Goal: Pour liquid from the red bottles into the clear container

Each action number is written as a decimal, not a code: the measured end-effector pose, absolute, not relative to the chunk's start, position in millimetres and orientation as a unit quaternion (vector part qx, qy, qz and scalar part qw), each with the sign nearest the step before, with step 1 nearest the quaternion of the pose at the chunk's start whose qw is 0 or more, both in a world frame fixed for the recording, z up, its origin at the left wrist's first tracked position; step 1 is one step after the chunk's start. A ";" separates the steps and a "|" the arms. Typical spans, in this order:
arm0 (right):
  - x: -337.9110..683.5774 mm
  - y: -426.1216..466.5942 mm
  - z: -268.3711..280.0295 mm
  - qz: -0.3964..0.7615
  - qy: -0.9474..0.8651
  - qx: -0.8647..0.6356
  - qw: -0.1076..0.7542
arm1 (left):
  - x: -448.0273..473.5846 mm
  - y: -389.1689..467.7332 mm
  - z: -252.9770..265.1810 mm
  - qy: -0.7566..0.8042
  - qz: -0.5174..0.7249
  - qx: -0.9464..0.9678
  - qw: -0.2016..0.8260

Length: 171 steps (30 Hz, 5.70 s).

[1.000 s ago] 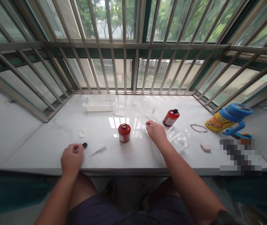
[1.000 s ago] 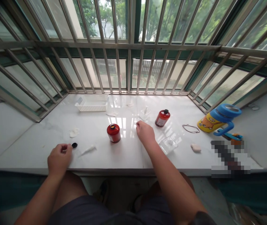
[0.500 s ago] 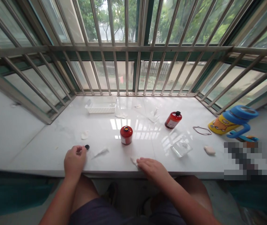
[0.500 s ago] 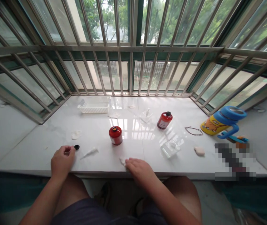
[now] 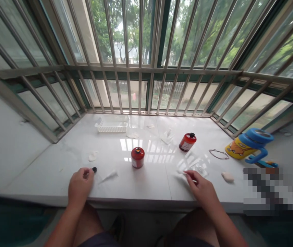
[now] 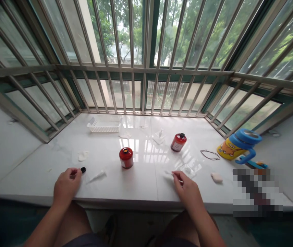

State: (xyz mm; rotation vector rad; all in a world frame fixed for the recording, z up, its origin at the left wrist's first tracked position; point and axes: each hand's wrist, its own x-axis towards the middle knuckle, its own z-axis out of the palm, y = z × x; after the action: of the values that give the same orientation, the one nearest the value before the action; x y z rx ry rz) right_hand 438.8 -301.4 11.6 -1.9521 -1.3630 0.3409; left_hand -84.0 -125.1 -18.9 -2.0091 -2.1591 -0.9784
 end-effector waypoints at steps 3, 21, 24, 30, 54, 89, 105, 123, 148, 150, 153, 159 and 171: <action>455.8 -292.3 1.4 0.063 -0.517 -0.788 0.330 | -85.5 -124.3 -20.7 -0.690 -0.322 -0.648 0.011; 267.7 -340.8 -28.6 0.065 -0.746 -0.577 0.326 | -80.5 -130.9 -15.2 -0.672 -0.354 -0.650 0.042; 234.1 -324.3 3.5 0.224 -0.713 -0.576 0.332 | -80.2 -133.8 -12.8 -0.671 -0.368 -0.642 0.046; 196.3 -232.9 57.1 0.288 -0.676 -0.585 0.344 | -78.0 -135.7 -9.9 -0.681 -0.369 -0.631 0.040; 367.1 -392.8 -18.7 0.143 -0.570 -0.708 0.391 | -78.1 -135.2 -9.5 -0.660 -0.360 -0.656 0.073; 370.8 -292.4 45.4 0.079 -0.595 -0.647 0.470 | 152.1 -209.4 33.9 -0.456 -0.348 -0.751 -0.326; 370.0 -283.6 64.1 -0.096 -0.712 -0.574 0.394 | 168.3 -218.1 48.7 -0.485 -0.272 -0.794 -0.244; 376.2 -279.9 60.6 -0.142 -0.744 -0.557 0.340 | 171.4 -215.6 48.5 -0.490 -0.260 -0.802 -0.222; 375.5 -274.3 70.8 -0.198 -0.750 -0.554 0.303 | 170.9 -214.9 50.9 -0.497 -0.265 -0.793 -0.232; 375.2 -274.3 71.4 -0.199 -0.751 -0.553 0.301 | 170.9 -214.9 51.4 -0.498 -0.266 -0.792 -0.232; 374.9 -274.0 72.4 -0.200 -0.752 -0.553 0.299 | 171.0 -214.9 51.8 -0.499 -0.264 -0.792 -0.231; 374.1 -273.4 73.9 -0.207 -0.752 -0.550 0.299 | 171.2 -215.2 51.0 -0.502 -0.260 -0.793 -0.229; 373.8 -272.4 77.2 -0.212 -0.751 -0.549 0.299 | 171.0 -214.4 50.0 -0.502 -0.269 -0.790 -0.228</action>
State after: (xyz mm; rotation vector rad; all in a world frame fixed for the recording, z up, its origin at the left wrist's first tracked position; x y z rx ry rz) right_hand 373.8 -272.4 77.2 -1.4591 -1.9943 -0.5640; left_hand 171.0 -214.4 50.0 -2.9231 -1.8557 -0.9944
